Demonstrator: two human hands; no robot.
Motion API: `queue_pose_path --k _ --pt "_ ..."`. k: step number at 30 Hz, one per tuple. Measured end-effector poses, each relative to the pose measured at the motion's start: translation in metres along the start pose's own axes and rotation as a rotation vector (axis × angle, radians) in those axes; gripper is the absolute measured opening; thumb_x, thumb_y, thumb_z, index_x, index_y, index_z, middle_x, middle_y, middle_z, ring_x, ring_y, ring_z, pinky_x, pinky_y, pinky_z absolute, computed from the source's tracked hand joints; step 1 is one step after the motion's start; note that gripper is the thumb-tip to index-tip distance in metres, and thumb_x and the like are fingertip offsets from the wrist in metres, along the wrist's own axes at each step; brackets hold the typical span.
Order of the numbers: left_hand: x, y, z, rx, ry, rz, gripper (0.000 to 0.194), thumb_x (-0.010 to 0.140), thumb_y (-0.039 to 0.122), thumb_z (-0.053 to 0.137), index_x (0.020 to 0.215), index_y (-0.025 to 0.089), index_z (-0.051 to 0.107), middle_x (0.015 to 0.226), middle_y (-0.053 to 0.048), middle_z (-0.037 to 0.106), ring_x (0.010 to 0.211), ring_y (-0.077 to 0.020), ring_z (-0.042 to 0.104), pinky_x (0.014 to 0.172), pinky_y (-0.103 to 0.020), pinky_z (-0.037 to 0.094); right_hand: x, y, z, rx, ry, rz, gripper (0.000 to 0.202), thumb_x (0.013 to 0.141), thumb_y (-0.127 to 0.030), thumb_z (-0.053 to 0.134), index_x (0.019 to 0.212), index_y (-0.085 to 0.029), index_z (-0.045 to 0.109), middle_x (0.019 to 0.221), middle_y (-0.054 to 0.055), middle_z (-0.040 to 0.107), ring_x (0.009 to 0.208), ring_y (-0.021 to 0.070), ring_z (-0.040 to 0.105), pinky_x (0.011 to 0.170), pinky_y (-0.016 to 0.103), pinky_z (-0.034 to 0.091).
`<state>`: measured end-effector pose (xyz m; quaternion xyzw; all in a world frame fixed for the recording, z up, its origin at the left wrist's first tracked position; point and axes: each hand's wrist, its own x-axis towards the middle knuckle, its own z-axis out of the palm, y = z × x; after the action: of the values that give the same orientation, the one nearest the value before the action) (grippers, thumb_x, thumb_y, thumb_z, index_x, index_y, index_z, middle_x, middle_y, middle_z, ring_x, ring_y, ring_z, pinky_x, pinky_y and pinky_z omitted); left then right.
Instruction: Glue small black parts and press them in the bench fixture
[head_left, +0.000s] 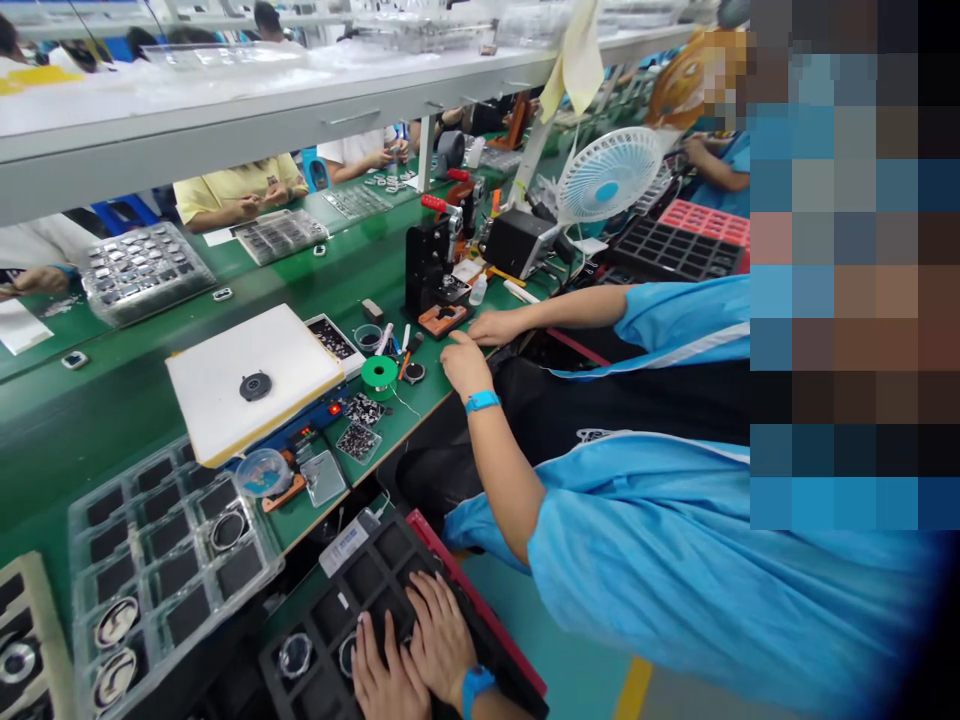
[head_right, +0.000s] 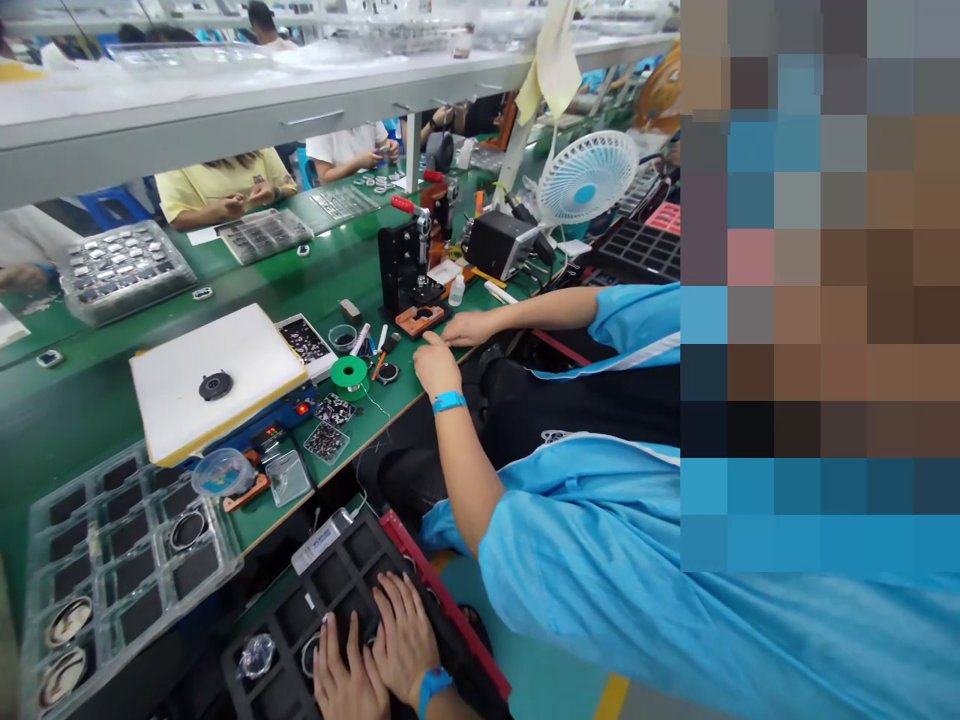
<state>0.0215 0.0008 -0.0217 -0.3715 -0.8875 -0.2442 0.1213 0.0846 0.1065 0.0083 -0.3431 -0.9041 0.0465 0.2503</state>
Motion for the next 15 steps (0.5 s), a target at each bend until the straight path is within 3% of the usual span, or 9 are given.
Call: queue_pose_path --k 4,6,9,12,15 --pt "0.0 -0.001 0.003 0.015 0.027 -0.012 0.047 0.098 0.022 0.054 0.144 0.023 0.062 0.16 -0.015 0.051 0.144 -0.0346 0.053 0.119 -0.06 0.042 -0.002 0.0 0.003 0.073 -0.021 0.042 0.08 0.065 -0.016 0.062 0.144 -0.034 0.06 0.154 -0.01 0.055 0.149 0.0067 0.04 0.136 0.026 0.012" --pt "0.0 -0.002 0.005 0.015 0.044 -0.017 0.046 0.098 0.023 0.054 0.143 0.024 0.064 0.159 -0.014 0.052 0.143 -0.0343 0.054 0.119 -0.06 0.043 -0.005 0.0 0.006 0.118 -0.061 0.068 0.08 0.067 -0.016 0.061 0.145 -0.037 0.06 0.154 -0.01 0.055 0.146 0.0087 0.046 0.134 0.026 0.024" --pt "-0.001 -0.004 0.008 0.015 0.064 -0.011 0.045 0.098 0.023 0.053 0.142 0.024 0.064 0.159 -0.014 0.053 0.142 -0.0346 0.055 0.118 -0.06 0.044 -0.01 -0.002 0.008 0.224 -0.16 0.135 0.082 0.068 -0.017 0.056 0.145 -0.043 0.061 0.151 -0.007 0.058 0.136 0.0206 0.061 0.118 0.039 0.054" --pt "-0.002 -0.007 0.01 0.017 0.069 -0.002 0.045 0.098 0.024 0.054 0.142 0.025 0.064 0.159 -0.014 0.052 0.142 -0.035 0.055 0.118 -0.061 0.043 -0.008 -0.008 0.001 0.273 -0.205 0.183 0.078 0.07 -0.017 0.052 0.144 -0.037 0.064 0.151 -0.002 0.059 0.135 0.0285 0.062 0.113 0.05 0.059" --pt "-0.002 -0.009 0.011 0.019 0.072 0.013 0.045 0.099 0.025 0.054 0.143 0.024 0.064 0.16 -0.014 0.05 0.143 -0.035 0.054 0.119 -0.061 0.043 0.013 -0.007 -0.016 0.285 -0.264 0.207 0.054 0.082 -0.022 0.055 0.132 -0.032 0.073 0.144 0.004 0.066 0.133 0.0291 0.064 0.113 0.05 0.058"
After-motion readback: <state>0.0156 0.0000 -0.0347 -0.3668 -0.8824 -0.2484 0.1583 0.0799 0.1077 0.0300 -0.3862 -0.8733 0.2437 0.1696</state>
